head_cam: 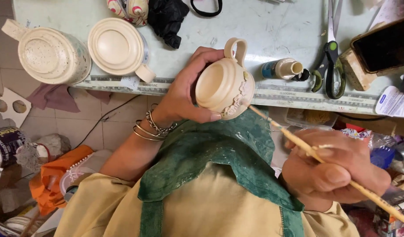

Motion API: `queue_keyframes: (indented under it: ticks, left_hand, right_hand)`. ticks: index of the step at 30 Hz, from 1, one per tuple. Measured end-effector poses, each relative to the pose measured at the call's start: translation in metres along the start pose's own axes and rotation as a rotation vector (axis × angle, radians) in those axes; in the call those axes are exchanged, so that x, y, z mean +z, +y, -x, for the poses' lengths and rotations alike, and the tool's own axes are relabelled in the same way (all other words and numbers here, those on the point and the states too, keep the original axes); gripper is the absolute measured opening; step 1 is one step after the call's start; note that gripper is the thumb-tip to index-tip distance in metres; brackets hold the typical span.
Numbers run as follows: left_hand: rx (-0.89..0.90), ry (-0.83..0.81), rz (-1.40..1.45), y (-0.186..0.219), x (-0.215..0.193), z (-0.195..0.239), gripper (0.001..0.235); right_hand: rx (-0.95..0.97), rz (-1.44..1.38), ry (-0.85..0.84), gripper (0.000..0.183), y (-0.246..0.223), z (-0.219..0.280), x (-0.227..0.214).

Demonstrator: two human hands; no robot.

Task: Painting and glazing a ceramic mug with decorative floral patterns using a paintbrush.

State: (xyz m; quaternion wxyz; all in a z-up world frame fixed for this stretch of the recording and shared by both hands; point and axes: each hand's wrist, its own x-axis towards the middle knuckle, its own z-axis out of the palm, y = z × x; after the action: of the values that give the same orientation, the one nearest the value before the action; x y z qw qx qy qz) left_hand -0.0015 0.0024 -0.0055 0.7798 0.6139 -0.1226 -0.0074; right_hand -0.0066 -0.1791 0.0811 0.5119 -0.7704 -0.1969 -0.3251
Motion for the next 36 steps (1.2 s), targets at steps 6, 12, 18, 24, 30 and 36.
queue_keyframes:
  ticks: [6, 12, 18, 24, 30, 36]
  left_hand:
    - [0.021, 0.004, -0.045, 0.0, 0.001, -0.001, 0.078]
    - [0.018, 0.014, -0.081, 0.001, 0.001, 0.001, 0.078]
    - [0.019, 0.019, -0.099, 0.003, 0.001, 0.002, 0.076]
    - [0.022, 0.017, -0.077, 0.001, 0.001, 0.0, 0.077]
    - [0.02, 0.04, -0.135, 0.001, 0.0, 0.002, 0.076]
    - [0.021, 0.056, -0.13, 0.003, 0.0, 0.003, 0.076]
  right_hand:
    - [0.047, 0.023, 0.055, 0.03, -0.005, 0.006, 0.004]
    - [-0.044, -0.061, 0.087, 0.027, 0.004, 0.01, -0.007]
    - [0.01, 0.074, 0.027, 0.029, -0.002, 0.002, 0.001]
    - [-0.155, -0.034, 0.067, 0.021, 0.031, 0.008, -0.011]
    - [0.004, -0.09, 0.094, 0.022, 0.023, 0.018, -0.01]
    - [-0.582, 0.504, 0.089, 0.021, 0.03, 0.017, -0.031]
